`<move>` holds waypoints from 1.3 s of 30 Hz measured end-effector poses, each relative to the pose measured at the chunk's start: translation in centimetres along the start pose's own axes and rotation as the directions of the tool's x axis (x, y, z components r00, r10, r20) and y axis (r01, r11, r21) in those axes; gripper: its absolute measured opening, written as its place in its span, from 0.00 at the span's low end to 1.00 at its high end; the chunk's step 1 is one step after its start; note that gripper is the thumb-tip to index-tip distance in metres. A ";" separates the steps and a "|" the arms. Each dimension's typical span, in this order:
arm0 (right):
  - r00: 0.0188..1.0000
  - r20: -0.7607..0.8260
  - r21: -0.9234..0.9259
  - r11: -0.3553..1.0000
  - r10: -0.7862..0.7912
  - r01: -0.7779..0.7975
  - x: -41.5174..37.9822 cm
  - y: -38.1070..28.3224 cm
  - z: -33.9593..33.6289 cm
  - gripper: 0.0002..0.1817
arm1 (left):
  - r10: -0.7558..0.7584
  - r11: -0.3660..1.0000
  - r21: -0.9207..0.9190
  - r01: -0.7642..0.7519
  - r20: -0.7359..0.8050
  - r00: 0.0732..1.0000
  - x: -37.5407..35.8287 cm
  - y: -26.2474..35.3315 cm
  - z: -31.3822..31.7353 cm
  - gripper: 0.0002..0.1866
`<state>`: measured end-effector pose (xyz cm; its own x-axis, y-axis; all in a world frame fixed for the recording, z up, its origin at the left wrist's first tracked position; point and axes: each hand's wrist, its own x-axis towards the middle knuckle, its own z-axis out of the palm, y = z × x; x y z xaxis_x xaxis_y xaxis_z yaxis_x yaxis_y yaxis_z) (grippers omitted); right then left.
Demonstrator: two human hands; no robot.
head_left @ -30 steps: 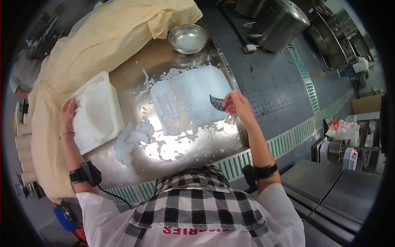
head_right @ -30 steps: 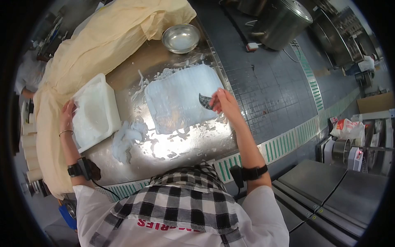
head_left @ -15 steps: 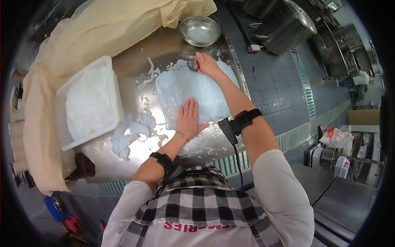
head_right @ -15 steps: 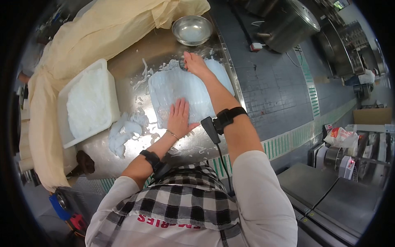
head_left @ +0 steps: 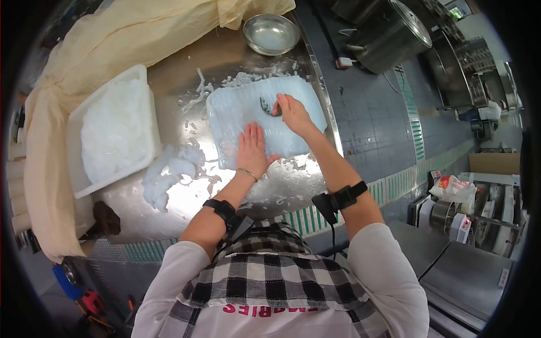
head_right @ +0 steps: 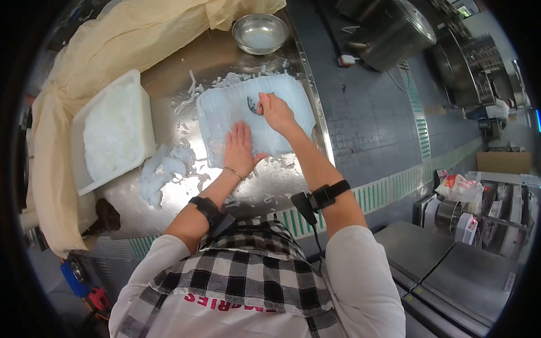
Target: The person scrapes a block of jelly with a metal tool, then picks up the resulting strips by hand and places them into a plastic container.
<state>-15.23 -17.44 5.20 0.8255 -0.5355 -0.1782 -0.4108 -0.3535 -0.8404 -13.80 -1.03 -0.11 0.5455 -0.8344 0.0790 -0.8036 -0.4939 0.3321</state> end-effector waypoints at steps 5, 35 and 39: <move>0.997 -0.047 -0.012 0.998 -0.064 0.064 -4.1 0.3 -0.2 0.22 | 0.002 1.000 0.003 -0.002 -0.027 1.000 0.0 0.0 0.3 0.47; 0.969 0.242 0.620 0.759 0.054 -0.198 -6.4 -5.9 -9.5 0.25 | 0.509 0.788 -0.255 -0.560 -0.241 0.826 9.1 0.2 2.3 0.25; 0.989 0.122 0.789 0.595 0.089 -0.151 -8.7 -4.7 -10.7 0.25 | 0.399 0.756 -0.416 -0.504 -0.317 0.860 9.7 -0.1 2.1 0.18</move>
<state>-24.65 -19.30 16.14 0.8267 -0.4672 -0.3135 -0.0638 0.4757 -0.8773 -8.92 -9.58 -1.31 0.2242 -0.8372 0.4987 -0.7839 0.1491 0.6027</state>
